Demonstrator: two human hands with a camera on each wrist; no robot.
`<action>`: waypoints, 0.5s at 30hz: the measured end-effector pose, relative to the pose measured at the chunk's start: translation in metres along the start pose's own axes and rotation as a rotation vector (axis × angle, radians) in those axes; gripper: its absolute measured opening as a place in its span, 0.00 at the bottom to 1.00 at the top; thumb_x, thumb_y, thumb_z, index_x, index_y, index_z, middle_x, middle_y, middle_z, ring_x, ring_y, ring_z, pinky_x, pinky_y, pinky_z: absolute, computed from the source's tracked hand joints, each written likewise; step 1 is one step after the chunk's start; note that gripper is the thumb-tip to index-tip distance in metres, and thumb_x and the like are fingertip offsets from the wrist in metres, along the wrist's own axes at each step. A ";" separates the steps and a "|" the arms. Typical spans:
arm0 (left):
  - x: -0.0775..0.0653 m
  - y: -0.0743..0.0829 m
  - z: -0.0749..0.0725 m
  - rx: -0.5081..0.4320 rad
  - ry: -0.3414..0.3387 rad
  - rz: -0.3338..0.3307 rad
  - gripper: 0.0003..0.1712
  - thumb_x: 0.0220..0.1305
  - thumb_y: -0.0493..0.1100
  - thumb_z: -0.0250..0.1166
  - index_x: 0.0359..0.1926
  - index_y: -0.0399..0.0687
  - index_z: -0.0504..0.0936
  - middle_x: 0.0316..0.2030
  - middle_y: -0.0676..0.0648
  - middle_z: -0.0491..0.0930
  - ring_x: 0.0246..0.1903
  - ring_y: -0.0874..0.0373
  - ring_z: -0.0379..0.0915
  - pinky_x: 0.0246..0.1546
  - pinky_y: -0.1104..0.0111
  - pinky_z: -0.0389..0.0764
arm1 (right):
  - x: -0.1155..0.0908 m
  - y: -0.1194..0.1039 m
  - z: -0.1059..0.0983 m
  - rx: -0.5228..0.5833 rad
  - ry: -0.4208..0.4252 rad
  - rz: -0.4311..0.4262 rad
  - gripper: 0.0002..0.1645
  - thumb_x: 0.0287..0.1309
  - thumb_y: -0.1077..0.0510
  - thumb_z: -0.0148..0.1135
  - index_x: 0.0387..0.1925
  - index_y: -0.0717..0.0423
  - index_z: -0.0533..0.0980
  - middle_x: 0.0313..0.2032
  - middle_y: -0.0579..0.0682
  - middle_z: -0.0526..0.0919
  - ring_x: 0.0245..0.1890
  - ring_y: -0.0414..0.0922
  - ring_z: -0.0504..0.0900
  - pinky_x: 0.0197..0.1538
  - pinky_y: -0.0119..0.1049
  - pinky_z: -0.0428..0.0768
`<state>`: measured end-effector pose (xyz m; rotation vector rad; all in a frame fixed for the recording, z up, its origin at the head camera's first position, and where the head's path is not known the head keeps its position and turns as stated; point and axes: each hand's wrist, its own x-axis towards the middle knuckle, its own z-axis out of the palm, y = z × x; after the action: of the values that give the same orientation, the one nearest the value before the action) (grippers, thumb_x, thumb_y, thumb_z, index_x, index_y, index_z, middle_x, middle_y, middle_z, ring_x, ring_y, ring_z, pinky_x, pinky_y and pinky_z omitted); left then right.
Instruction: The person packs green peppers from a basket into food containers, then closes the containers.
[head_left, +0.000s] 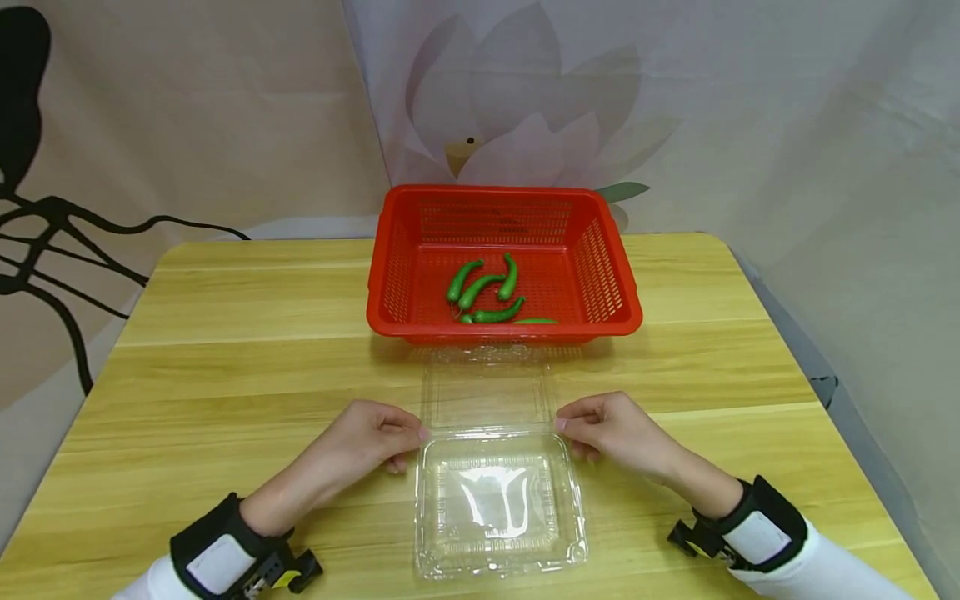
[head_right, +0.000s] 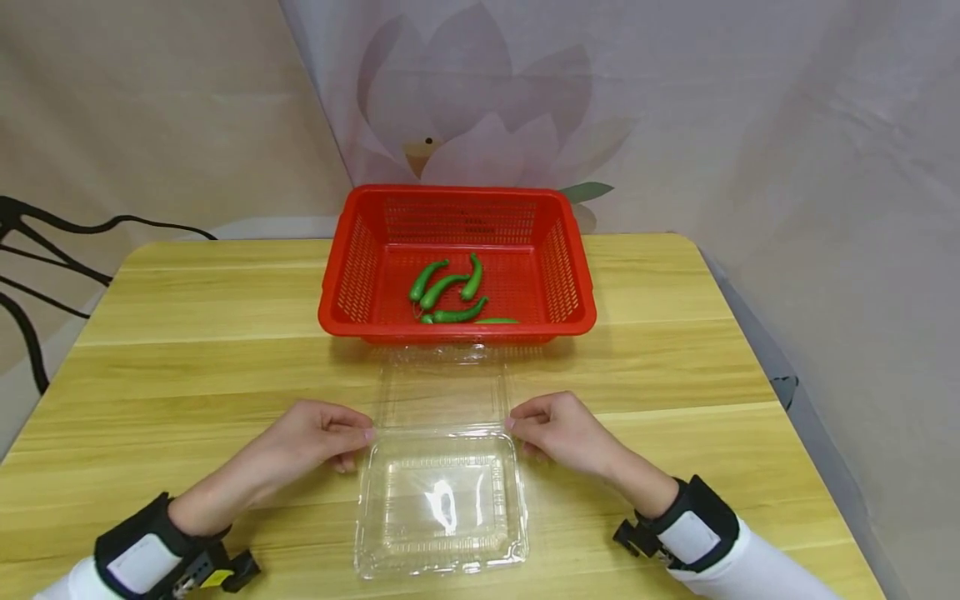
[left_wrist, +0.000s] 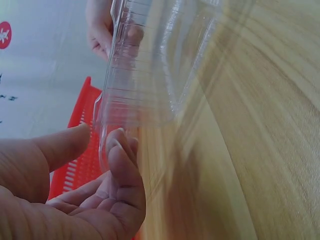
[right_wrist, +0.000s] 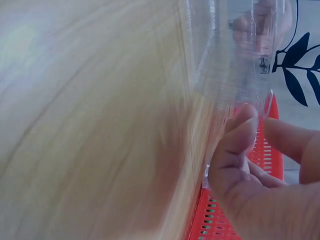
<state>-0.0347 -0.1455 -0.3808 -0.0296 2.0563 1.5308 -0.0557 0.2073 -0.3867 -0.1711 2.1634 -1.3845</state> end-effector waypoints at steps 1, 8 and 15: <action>0.001 0.000 0.000 -0.013 -0.008 -0.005 0.21 0.71 0.43 0.70 0.54 0.27 0.84 0.35 0.43 0.88 0.31 0.54 0.81 0.34 0.65 0.87 | 0.000 0.000 0.000 0.011 -0.004 0.004 0.22 0.72 0.56 0.66 0.55 0.72 0.81 0.28 0.52 0.86 0.30 0.45 0.83 0.31 0.34 0.86; 0.003 -0.001 0.002 -0.063 -0.008 -0.031 0.27 0.70 0.40 0.71 0.60 0.22 0.78 0.37 0.42 0.88 0.29 0.56 0.80 0.32 0.66 0.87 | 0.001 0.003 0.002 0.060 -0.018 0.021 0.22 0.70 0.58 0.68 0.56 0.74 0.80 0.28 0.53 0.86 0.29 0.45 0.83 0.30 0.33 0.85; 0.002 0.001 0.005 -0.077 0.008 -0.030 0.23 0.68 0.37 0.72 0.56 0.23 0.79 0.30 0.45 0.86 0.26 0.57 0.78 0.28 0.69 0.85 | -0.001 0.002 0.002 0.090 -0.036 0.019 0.19 0.68 0.61 0.69 0.52 0.74 0.80 0.30 0.54 0.87 0.29 0.46 0.84 0.30 0.34 0.87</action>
<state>-0.0345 -0.1402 -0.3813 -0.0951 1.9935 1.5934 -0.0534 0.2070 -0.3886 -0.1396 2.0641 -1.4536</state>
